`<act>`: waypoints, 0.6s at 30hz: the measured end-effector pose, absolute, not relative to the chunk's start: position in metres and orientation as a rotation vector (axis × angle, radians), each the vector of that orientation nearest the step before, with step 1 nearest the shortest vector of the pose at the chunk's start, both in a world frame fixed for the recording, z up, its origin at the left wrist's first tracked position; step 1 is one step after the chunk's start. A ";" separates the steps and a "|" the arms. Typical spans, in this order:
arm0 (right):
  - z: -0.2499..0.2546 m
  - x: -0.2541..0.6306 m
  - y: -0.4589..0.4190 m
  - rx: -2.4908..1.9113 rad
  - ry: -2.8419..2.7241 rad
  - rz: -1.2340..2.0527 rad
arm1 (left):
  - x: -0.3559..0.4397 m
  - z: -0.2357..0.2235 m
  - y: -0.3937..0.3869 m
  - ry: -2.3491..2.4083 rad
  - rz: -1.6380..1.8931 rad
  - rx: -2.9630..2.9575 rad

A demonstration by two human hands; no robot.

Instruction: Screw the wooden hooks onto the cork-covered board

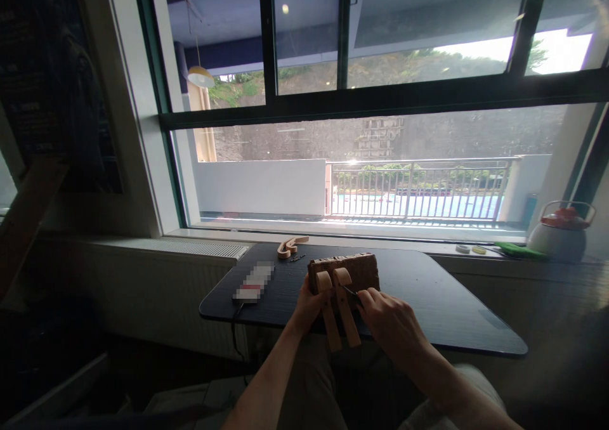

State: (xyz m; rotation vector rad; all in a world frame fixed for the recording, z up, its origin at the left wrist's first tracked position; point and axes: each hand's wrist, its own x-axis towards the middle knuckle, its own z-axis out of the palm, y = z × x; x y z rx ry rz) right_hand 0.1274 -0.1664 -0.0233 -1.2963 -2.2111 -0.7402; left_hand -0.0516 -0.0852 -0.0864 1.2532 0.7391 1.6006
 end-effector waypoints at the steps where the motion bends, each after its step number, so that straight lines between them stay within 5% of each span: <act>1: -0.023 0.127 -0.166 -1.299 -2.212 -0.735 | -0.052 -0.087 -0.085 0.739 1.602 1.254; 18: -0.012 0.135 -0.164 -1.504 -2.106 -0.242 | -0.051 -0.082 -0.089 0.759 1.608 1.251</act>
